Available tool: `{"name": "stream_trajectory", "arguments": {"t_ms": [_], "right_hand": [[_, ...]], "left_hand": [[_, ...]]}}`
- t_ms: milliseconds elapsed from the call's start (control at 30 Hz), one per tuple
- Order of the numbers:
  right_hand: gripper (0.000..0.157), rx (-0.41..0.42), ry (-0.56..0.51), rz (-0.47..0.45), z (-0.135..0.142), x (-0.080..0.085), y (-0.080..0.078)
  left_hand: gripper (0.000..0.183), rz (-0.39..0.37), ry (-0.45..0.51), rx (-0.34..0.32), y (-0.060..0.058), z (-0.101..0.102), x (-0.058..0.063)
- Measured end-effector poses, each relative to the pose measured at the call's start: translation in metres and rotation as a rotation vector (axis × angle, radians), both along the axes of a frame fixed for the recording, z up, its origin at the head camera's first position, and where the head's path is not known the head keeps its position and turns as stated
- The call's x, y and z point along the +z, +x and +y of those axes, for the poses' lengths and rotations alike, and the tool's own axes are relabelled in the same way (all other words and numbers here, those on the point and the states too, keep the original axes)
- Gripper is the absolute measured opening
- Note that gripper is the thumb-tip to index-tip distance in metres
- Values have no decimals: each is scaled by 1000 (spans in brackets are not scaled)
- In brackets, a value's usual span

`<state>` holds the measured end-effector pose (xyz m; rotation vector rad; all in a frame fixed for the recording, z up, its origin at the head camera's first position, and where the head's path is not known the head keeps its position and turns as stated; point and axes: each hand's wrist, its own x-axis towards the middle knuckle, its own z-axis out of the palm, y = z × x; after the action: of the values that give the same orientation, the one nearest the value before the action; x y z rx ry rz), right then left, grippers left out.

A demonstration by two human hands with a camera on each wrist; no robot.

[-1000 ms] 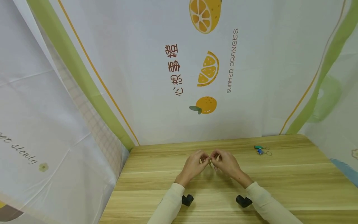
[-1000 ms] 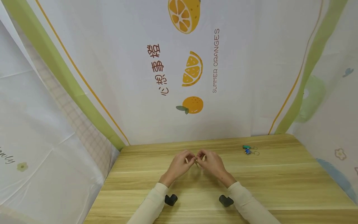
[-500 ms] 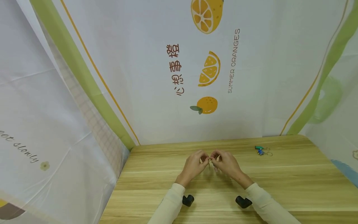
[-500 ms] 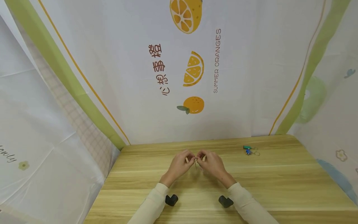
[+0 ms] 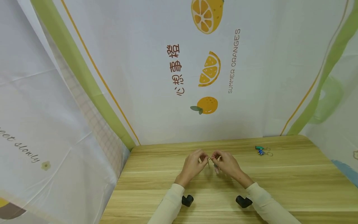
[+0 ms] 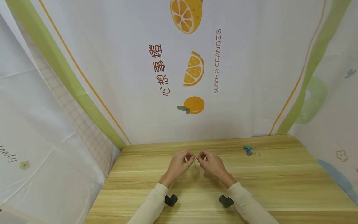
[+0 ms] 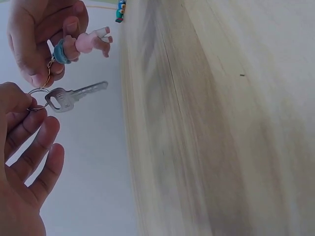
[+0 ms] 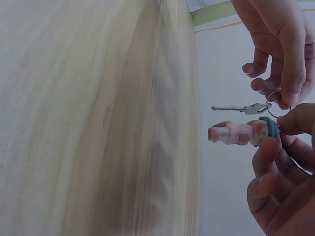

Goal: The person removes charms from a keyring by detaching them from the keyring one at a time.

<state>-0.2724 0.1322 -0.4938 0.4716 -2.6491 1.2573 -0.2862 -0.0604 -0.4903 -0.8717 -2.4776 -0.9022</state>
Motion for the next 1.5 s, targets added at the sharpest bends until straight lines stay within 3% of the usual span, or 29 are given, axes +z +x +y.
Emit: {"name": "stream_trajectory", "arguments": {"t_ms": [500,1067,1500], "right_hand": [[5,-39,-31,42,0,2,0],[4,5,-16,96,0,2,-2],[8,4,-6,120,-3,-1,-1]], "left_hand": [[9,-61,18,-15,0,-2,2],[12,-133,13,-24,0,0,3],[10,0,21,-38,-1,-1,0]]}}
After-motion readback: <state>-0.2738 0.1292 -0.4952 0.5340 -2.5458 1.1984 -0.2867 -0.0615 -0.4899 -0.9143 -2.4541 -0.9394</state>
